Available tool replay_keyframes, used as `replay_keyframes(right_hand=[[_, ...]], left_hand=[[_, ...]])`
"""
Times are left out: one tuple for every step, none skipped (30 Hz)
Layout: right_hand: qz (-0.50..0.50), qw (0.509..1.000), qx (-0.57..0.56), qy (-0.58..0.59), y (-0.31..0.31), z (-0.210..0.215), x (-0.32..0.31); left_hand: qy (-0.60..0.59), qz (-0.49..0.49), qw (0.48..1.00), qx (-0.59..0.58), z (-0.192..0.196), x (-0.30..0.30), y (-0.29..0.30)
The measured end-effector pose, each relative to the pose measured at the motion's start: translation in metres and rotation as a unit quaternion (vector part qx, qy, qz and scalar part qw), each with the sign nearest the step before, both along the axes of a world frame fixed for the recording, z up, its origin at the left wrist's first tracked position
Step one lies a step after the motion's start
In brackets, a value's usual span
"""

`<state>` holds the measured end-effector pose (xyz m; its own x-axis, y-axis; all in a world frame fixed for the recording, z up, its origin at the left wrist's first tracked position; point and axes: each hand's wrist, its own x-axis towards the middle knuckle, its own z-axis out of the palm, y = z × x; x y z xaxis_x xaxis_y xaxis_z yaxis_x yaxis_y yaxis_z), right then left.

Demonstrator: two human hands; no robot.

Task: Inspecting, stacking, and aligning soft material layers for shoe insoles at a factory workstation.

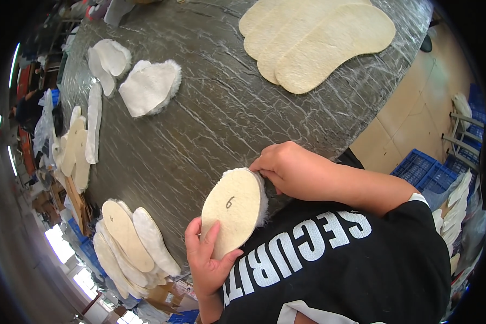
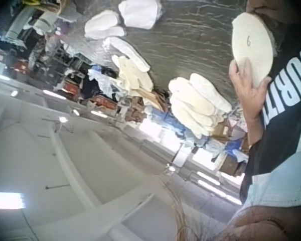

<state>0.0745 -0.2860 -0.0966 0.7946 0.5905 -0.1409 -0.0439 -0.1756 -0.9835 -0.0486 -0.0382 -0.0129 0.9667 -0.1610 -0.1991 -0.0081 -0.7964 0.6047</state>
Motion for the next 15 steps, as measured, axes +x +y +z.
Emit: replay_keyframes(right_hand=[[-0.001, 1.000, -0.001, -0.004, -0.0001, -0.0004, -0.0002], [-0.002, 1.000, -0.001, -0.004, -0.0003, -0.0003, -0.0003], [-0.002, 1.000, -0.002, -0.005, 0.0002, -0.0004, -0.0002], [-0.001, 1.000, -0.004, -0.006, 0.0004, -0.0005, -0.0002], [-0.002, 1.000, -0.003, -0.006, 0.0006, -0.0009, -0.0002], [-0.002, 1.000, -0.002, -0.007, 0.0008, -0.0013, -0.0004], [-0.002, 1.000, -0.002, -0.009, 0.0009, -0.0016, -0.0005], [-0.003, 1.000, -0.001, -0.008, 0.0008, -0.0014, -0.0005], [-0.001, 1.000, 0.000, -0.008, 0.0006, -0.0010, -0.0005], [0.000, 1.000, 0.001, -0.008, 0.0005, -0.0008, -0.0005], [0.000, 1.000, 0.001, -0.008, 0.0006, -0.0010, -0.0005], [0.000, 1.000, -0.001, -0.010, 0.0006, -0.0014, -0.0006], [-0.001, 1.000, -0.004, -0.013, 0.0006, -0.0017, -0.0006], [-0.001, 1.000, -0.004, -0.012, 0.0003, -0.0018, -0.0004], [0.000, 1.000, -0.005, -0.012, 0.0002, -0.0017, -0.0005]], left_hand=[[0.000, 0.001, 1.000, 0.000, 0.0001, 0.0003, -0.0005], [0.000, 0.000, 1.000, 0.001, 0.0002, 0.0005, -0.0012], [0.005, 0.006, 1.000, -0.002, 0.0002, 0.0003, -0.0017], [0.009, 0.011, 1.000, -0.004, 0.0003, 0.0003, -0.0021], [0.009, 0.010, 1.000, -0.004, 0.0000, 0.0003, -0.0020], [0.010, 0.012, 1.000, -0.003, -0.0003, -0.0001, -0.0019], [0.011, 0.013, 1.000, -0.002, -0.0005, -0.0003, -0.0018], [0.012, 0.012, 1.000, -0.002, -0.0005, -0.0003, -0.0020], [0.013, 0.011, 1.000, 0.001, -0.0006, -0.0001, -0.0023], [0.014, 0.010, 1.000, 0.004, -0.0007, 0.0002, -0.0024], [0.014, 0.010, 1.000, 0.004, -0.0009, 0.0005, -0.0025], [0.015, 0.006, 1.000, 0.009, -0.0011, 0.0010, -0.0028], [0.017, 0.003, 1.000, 0.013, -0.0014, 0.0015, -0.0029], [0.017, 0.002, 1.000, 0.013, -0.0017, 0.0018, -0.0029], [0.016, -0.001, 1.000, 0.022, -0.0019, 0.0017, -0.0027]])
